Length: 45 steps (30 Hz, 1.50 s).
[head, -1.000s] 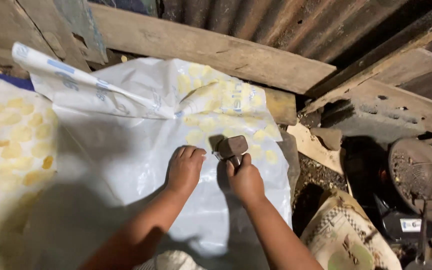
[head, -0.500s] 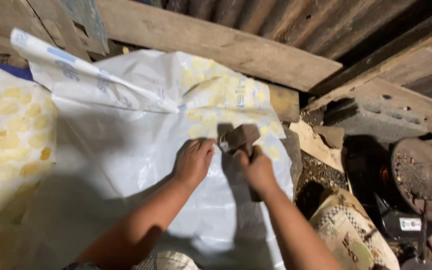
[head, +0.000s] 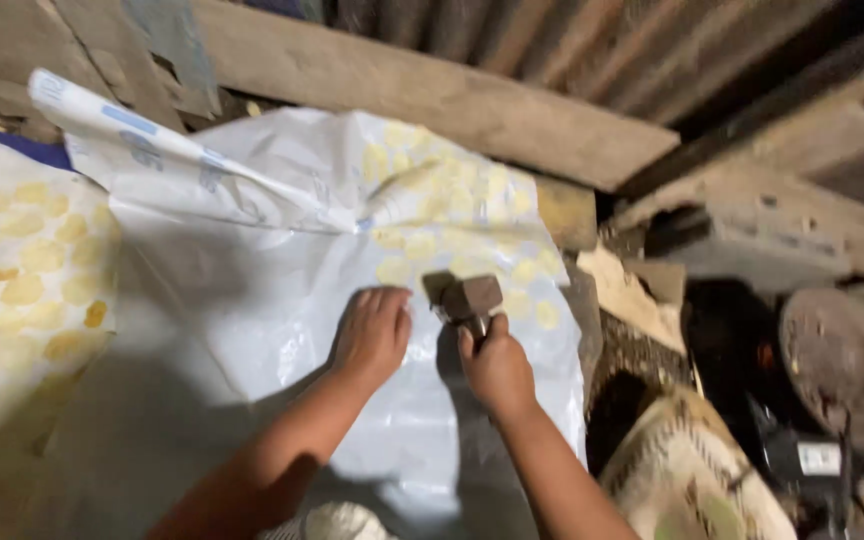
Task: Cracking nut shells with a hammer and peeling kernels using a stone.
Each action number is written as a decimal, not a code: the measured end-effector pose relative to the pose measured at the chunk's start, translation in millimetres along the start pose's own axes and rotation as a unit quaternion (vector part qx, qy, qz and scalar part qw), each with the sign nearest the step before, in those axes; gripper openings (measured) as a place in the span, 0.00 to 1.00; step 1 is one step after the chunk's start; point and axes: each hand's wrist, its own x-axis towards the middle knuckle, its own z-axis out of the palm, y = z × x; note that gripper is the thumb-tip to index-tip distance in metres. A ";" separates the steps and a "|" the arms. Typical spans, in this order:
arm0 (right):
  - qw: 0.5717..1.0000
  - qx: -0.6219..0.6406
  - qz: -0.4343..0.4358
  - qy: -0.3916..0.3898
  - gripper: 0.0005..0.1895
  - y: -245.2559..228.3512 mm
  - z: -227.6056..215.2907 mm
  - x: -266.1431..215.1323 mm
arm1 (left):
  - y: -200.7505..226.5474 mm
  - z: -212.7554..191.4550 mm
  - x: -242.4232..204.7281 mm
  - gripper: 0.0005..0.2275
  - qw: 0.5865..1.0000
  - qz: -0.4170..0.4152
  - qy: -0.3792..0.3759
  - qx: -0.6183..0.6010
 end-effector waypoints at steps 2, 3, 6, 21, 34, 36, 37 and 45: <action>0.996 0.028 -0.077 0.047 0.25 8.5 4.4 13.3 | 8.9 -18.1 7.9 0.15 0.999 0.039 -0.009 0.002; 0.984 0.055 -0.142 0.088 0.26 16.9 8.8 11.2 | 15.6 -26.7 4.2 0.20 0.997 0.077 -0.029 -0.002; 0.986 0.101 -0.130 0.016 0.21 26.2 -7.6 39.6 | 8.8 -12.5 -4.5 0.13 0.998 0.041 -0.039 0.040; 0.992 0.078 0.021 -0.098 0.25 -26.4 -65.2 32.7 | -3.0 -28.0 -3.5 0.07 0.999 -0.025 -0.013 0.034; 0.992 0.048 -0.120 -0.019 0.23 -12.9 -36.9 30.1 | 0.6 -33.6 -1.2 0.11 1.000 0.019 0.000 -0.002; 0.997 0.056 -0.050 0.019 0.24 -24.8 -42.5 2.5 | 4.1 -35.0 1.5 0.08 1.000 -0.019 0.015 -0.001; 0.997 0.055 -0.048 0.014 0.24 -14.2 -26.5 -3.0 | 1.5 -30.1 -3.4 0.08 1.000 -0.023 0.012 0.000; 0.986 0.162 0.027 -0.020 0.20 -57.2 -102.1 -18.7 | -1.6 15.8 1.0 0.12 0.998 -0.025 -0.053 -0.038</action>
